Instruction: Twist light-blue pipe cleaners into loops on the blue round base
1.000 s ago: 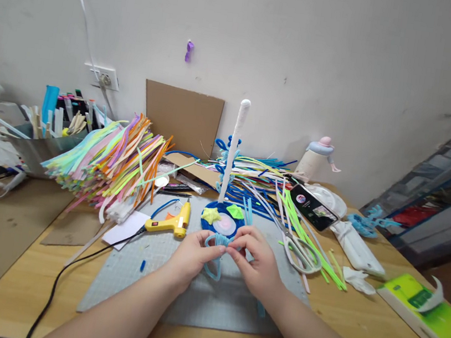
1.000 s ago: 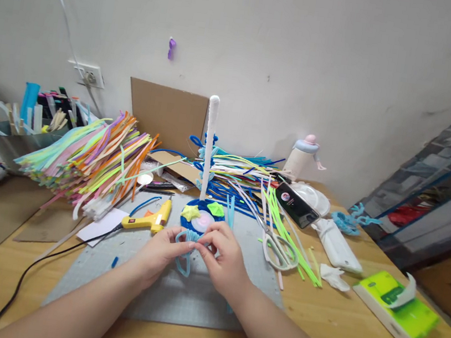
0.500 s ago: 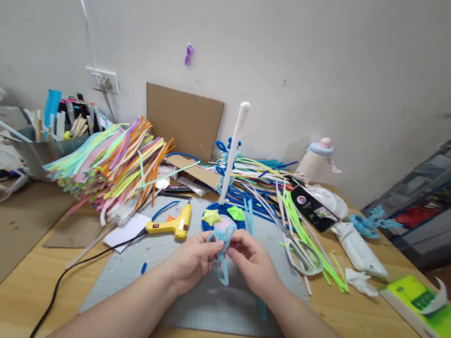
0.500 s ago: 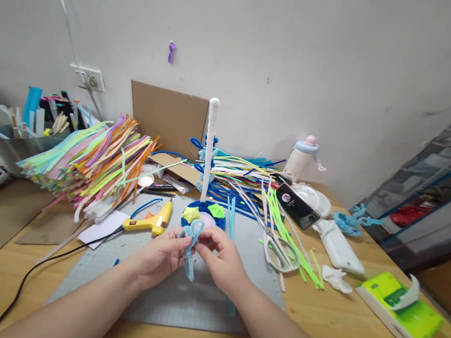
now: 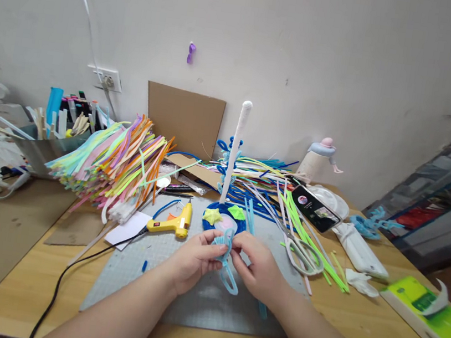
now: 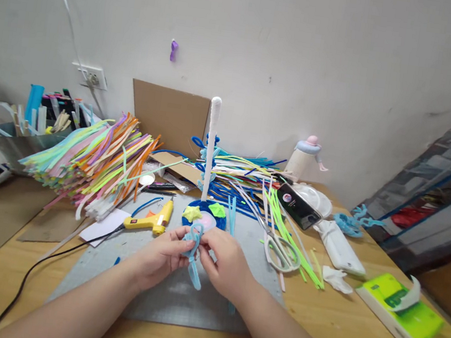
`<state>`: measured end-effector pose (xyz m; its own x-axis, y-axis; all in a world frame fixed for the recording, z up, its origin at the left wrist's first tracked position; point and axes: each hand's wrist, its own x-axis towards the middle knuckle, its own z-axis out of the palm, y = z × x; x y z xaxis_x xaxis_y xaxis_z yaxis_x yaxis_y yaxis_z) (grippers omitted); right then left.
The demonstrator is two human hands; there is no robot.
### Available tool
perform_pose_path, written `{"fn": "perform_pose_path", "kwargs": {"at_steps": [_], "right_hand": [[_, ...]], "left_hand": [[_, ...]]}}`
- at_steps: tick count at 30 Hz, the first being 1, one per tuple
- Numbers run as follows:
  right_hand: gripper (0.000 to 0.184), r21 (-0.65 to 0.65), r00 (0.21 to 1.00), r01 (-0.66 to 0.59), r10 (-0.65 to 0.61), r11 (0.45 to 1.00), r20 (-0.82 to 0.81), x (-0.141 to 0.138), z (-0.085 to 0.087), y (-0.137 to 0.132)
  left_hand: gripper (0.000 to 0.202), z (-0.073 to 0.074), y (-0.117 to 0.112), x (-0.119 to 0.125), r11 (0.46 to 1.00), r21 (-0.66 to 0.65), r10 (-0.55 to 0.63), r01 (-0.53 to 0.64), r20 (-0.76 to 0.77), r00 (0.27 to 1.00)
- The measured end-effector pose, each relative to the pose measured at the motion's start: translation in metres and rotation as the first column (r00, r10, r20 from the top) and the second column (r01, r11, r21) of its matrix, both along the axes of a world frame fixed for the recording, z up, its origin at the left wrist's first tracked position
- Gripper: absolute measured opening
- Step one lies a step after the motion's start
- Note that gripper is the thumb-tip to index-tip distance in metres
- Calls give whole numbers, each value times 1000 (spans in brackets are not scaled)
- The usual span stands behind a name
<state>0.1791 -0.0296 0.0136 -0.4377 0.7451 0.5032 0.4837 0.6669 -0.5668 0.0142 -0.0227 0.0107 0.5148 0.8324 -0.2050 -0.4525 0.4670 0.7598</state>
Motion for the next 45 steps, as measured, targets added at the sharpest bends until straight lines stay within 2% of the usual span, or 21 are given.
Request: {"fn": "perform_pose_path", "kwargs": {"at_steps": [4,8,13,16,20,26,32,34,37,40,42,45], "right_hand": [[15,113,989,15,-31,993,146,4,2,0],[17,149,980,39,-67,988,187,5,2,1],[19,175,971,33,-73,984,228,7,2,1],[20,179,971,25,-67,984,231,7,2,2],[20,190,973,41,-82,981,214,8,1,3],[21,171,963,87,-127,981,238,11,0,7],[16,113,919,242,-265,964,293,10,-1,12],[14,101,938,227,-246,969,246,8,-2,10],[17,97,989,101,-111,990,100,6,-3,6],[18,99,999,25,-23,995,-24,4,-4,3],[13,102,999,17,-12,995,-51,5,-4,3],[16,173,1000,-7,7,985,3,7,-2,4]], "left_hand": [[26,-3,1,-1,999,-35,-5,5,-11,1000],[21,-4,3,-2,988,-136,-76,75,-5,997],[16,-2,2,-3,974,-191,-127,122,-16,992],[16,-2,2,-3,982,-167,-94,91,-5,996],[20,-1,2,-2,997,-72,-4,4,-1,1000],[16,5,0,-2,999,20,-27,26,41,999],[11,4,0,-2,998,46,-39,38,19,999],[12,3,1,-2,999,31,-26,26,12,1000],[16,1,2,-2,1000,18,-13,13,13,1000],[17,1,2,-2,999,22,-28,28,2,1000],[15,1,1,-2,999,25,-42,42,-9,999],[14,2,0,-2,999,33,-34,35,-22,999]]}}
